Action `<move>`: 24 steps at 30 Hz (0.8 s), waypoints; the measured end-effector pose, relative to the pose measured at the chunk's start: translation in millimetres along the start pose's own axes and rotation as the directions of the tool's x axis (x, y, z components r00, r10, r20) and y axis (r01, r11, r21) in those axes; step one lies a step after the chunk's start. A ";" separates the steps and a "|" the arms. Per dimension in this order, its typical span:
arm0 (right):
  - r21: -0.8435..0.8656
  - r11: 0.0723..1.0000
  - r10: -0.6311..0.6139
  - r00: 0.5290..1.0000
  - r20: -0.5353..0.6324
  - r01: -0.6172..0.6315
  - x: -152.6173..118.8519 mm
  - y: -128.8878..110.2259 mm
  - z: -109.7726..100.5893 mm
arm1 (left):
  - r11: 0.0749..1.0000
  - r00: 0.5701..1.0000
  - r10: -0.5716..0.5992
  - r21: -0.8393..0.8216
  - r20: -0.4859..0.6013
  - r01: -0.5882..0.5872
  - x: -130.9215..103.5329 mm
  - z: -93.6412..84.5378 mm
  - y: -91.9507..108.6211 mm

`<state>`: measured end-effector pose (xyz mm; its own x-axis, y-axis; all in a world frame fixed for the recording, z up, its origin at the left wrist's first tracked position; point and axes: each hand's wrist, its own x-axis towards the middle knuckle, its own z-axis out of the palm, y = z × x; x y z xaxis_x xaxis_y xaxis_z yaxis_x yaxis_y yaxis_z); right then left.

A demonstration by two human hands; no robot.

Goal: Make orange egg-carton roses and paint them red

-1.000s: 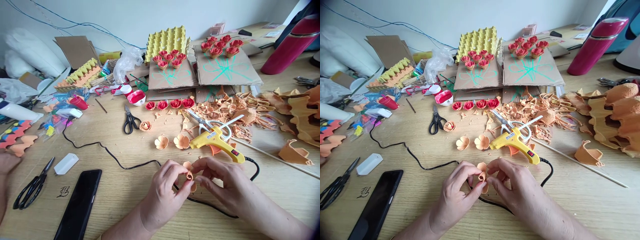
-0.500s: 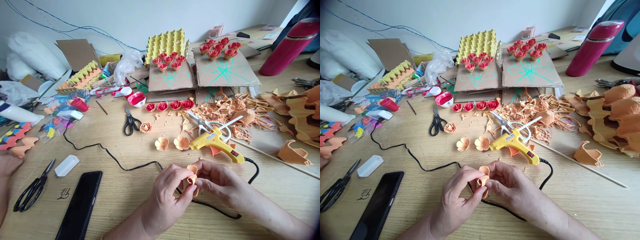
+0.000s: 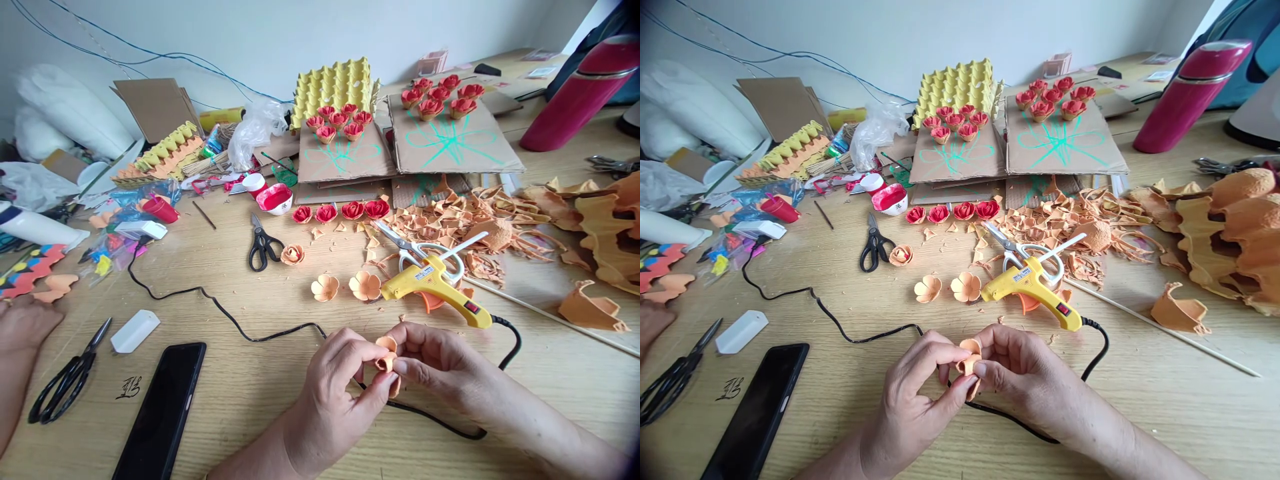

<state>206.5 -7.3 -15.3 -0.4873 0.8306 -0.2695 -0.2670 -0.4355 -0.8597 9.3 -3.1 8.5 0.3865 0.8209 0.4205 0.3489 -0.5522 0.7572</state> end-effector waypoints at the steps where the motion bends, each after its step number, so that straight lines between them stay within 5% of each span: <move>1: 0.000 1.000 0.002 1.000 -0.002 -0.002 0.0 0.4 0.1 | 1.000 1.000 -0.003 0.004 0.000 0.003 -0.4 0.1 -0.3; 24: -0.233 0.972 -0.025 1.000 0.005 0.026 0.4 -14.3 -4.7 | 0.985 0.999 0.050 0.165 -0.018 -0.047 0.2 -1.6 1.1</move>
<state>214.0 0.8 -5.2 -0.4846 0.8396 -0.2453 -0.0788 -0.3212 -0.9437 8.3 -3.4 10.3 0.3881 0.7945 0.4671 0.4662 -0.6064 0.6442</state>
